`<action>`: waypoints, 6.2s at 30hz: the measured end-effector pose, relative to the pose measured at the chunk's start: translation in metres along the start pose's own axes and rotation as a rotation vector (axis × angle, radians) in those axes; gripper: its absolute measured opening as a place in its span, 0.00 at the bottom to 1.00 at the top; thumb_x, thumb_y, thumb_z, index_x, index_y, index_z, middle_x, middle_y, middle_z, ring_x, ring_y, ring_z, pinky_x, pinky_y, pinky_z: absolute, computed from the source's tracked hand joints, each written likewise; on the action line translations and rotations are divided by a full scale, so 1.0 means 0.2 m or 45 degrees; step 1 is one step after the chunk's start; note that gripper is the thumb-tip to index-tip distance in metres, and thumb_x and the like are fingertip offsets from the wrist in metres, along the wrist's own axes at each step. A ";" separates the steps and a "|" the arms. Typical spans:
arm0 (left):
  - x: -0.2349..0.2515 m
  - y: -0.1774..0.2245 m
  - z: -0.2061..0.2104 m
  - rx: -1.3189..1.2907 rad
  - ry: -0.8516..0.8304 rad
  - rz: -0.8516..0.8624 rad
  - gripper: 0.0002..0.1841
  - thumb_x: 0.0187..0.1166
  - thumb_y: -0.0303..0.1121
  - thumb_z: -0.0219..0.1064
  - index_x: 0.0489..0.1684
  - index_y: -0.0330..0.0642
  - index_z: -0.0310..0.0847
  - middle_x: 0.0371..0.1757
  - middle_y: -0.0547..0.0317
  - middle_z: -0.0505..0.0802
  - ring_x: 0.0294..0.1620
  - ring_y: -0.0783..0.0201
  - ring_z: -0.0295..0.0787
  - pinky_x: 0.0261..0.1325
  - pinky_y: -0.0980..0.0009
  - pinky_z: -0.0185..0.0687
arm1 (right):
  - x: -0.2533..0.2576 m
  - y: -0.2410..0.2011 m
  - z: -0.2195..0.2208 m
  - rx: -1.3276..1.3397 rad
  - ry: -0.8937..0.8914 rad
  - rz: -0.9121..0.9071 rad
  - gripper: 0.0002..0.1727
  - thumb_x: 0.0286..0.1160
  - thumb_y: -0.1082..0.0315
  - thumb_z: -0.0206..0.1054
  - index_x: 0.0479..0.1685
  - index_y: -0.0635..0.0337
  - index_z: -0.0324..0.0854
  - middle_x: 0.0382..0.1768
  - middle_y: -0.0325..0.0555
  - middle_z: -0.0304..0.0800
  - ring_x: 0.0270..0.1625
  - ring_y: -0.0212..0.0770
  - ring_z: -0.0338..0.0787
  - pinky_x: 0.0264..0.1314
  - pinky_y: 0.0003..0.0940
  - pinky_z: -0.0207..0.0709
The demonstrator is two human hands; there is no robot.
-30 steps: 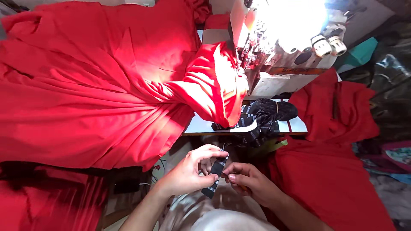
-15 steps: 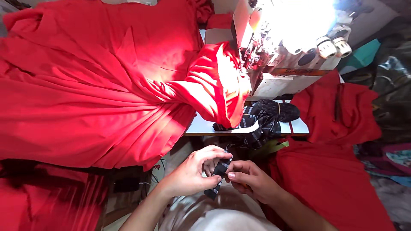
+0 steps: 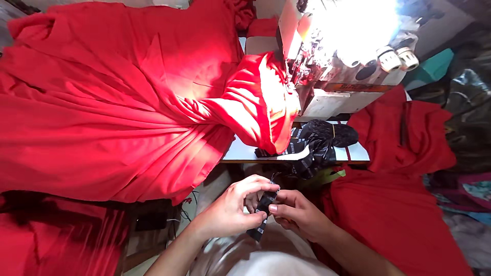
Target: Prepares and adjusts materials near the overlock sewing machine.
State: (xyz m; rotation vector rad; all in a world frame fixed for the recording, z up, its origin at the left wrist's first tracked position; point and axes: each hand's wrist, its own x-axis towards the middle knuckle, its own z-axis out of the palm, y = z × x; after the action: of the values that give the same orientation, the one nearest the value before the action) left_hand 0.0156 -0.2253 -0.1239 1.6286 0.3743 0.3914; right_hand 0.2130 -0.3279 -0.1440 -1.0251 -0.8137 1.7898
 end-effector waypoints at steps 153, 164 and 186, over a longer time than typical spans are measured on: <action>0.39 0.70 -0.07 1.936 0.450 0.453 0.12 0.81 0.39 0.63 0.35 0.44 0.91 0.31 0.53 0.90 0.39 0.52 0.84 0.48 0.58 0.69 | 0.47 -0.50 -0.26 -1.796 1.241 -1.566 0.09 0.73 0.62 0.67 0.34 0.47 0.94 0.40 0.45 0.92 0.54 0.49 0.83 0.62 0.42 0.66; 0.40 0.62 -0.01 1.584 0.314 0.438 0.10 0.79 0.34 0.67 0.37 0.39 0.94 0.25 0.53 0.87 0.33 0.57 0.76 0.49 0.64 0.62 | 0.40 -0.43 -0.19 -1.907 1.032 -1.172 0.19 0.70 0.64 0.57 0.47 0.59 0.93 0.19 0.43 0.82 0.19 0.42 0.82 0.19 0.34 0.67; 0.39 0.57 0.00 1.513 0.305 0.417 0.10 0.78 0.33 0.68 0.39 0.36 0.94 0.25 0.52 0.88 0.33 0.59 0.77 0.50 0.65 0.64 | 0.42 -0.45 -0.24 -1.956 0.931 -1.034 0.19 0.68 0.66 0.62 0.55 0.52 0.93 0.18 0.44 0.79 0.17 0.43 0.81 0.15 0.33 0.64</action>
State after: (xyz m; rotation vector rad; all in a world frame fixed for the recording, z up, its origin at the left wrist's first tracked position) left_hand 0.0865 -0.2005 -0.0071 2.8342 0.5746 0.6823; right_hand 0.2669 -0.2116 -0.1150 -1.6873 -1.7497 -0.2006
